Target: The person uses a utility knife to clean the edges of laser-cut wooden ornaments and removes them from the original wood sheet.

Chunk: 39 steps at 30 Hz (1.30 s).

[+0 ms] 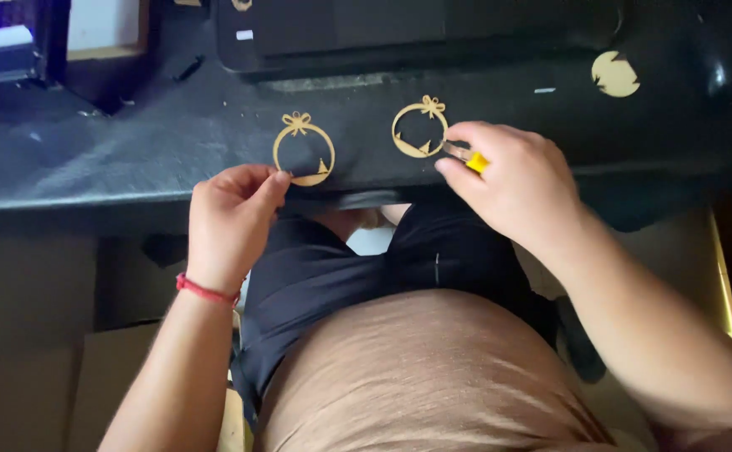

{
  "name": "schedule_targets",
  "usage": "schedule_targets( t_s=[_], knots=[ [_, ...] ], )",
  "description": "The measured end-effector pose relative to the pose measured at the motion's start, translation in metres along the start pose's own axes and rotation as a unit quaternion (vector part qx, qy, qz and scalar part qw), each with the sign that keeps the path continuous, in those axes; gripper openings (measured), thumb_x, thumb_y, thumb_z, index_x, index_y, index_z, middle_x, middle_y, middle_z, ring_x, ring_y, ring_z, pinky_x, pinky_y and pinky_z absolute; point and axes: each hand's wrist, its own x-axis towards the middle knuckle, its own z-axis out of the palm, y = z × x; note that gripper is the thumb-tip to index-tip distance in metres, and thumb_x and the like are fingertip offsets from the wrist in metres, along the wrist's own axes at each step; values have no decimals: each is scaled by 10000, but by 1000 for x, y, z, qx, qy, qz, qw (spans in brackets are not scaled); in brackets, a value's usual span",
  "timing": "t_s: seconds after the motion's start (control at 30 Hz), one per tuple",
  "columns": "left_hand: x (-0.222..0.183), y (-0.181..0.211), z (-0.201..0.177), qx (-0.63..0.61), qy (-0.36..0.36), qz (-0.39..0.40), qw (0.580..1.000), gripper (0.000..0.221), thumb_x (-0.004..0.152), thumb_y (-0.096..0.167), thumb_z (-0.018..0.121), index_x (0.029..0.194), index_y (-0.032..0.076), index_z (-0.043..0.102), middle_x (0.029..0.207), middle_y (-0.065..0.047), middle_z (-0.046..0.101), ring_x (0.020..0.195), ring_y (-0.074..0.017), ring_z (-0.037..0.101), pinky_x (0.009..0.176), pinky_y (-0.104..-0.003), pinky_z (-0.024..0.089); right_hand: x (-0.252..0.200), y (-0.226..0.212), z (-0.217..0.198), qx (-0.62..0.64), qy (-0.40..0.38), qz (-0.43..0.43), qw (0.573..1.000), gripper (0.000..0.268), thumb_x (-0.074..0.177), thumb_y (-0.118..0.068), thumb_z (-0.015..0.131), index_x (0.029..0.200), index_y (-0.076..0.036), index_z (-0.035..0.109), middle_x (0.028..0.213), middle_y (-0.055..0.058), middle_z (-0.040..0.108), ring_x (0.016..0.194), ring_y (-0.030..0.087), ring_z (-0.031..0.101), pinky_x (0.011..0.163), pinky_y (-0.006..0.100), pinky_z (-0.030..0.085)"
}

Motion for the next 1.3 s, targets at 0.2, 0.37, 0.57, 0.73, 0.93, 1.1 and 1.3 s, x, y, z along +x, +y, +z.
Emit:
schedule_targets(
  t_s=[0.2,0.37,0.57,0.73,0.93,1.1,1.3],
  knots=[
    [29,-23,12,111,67,86,988,210,926,333,708,865,147,783,616,-63,672,671,-313,697,597,-407,513,26,-34,4,-10,-79,52,995,256,930,-220,692,1121,-51,715,945,198,722,853,349,730,773,456,579],
    [20,-41,17,135,88,99,982,253,933,406,707,796,205,774,565,-53,647,682,-333,691,585,-413,517,24,-11,21,-13,-62,0,998,161,918,-177,666,1053,-103,714,898,151,718,821,368,727,739,477,580],
    [-14,-42,47,-31,22,114,993,149,904,281,690,866,176,789,667,-74,723,723,-239,733,602,-362,552,7,8,36,-20,50,-151,987,111,865,-143,724,970,-158,692,795,91,680,725,350,708,634,458,567],
    [-19,-24,73,-290,-121,138,939,355,962,210,612,1206,-43,655,1047,-218,741,952,-254,723,776,-352,593,-19,-9,37,10,119,-221,968,86,892,-158,727,959,-190,685,735,49,633,678,294,683,601,409,554],
    [0,3,94,-458,-215,82,859,340,1006,125,538,1278,-73,584,1087,-159,723,900,-188,740,740,-263,627,-31,-16,32,19,164,-241,956,71,861,-113,723,892,-169,692,677,-3,568,571,215,622,545,337,541],
    [30,22,114,-376,-168,121,903,253,991,88,533,1175,-40,650,937,-147,753,792,-158,751,683,-246,630,-14,9,25,72,214,-215,950,129,851,-111,758,966,-148,712,685,12,591,633,233,656,559,362,534],
    [50,57,144,-387,-147,180,892,220,992,67,550,1151,-29,667,939,-129,754,836,-136,738,719,-219,620,18,59,14,316,162,77,932,113,910,-116,750,1006,-66,720,691,23,676,582,114,601,564,265,492]
  ],
)
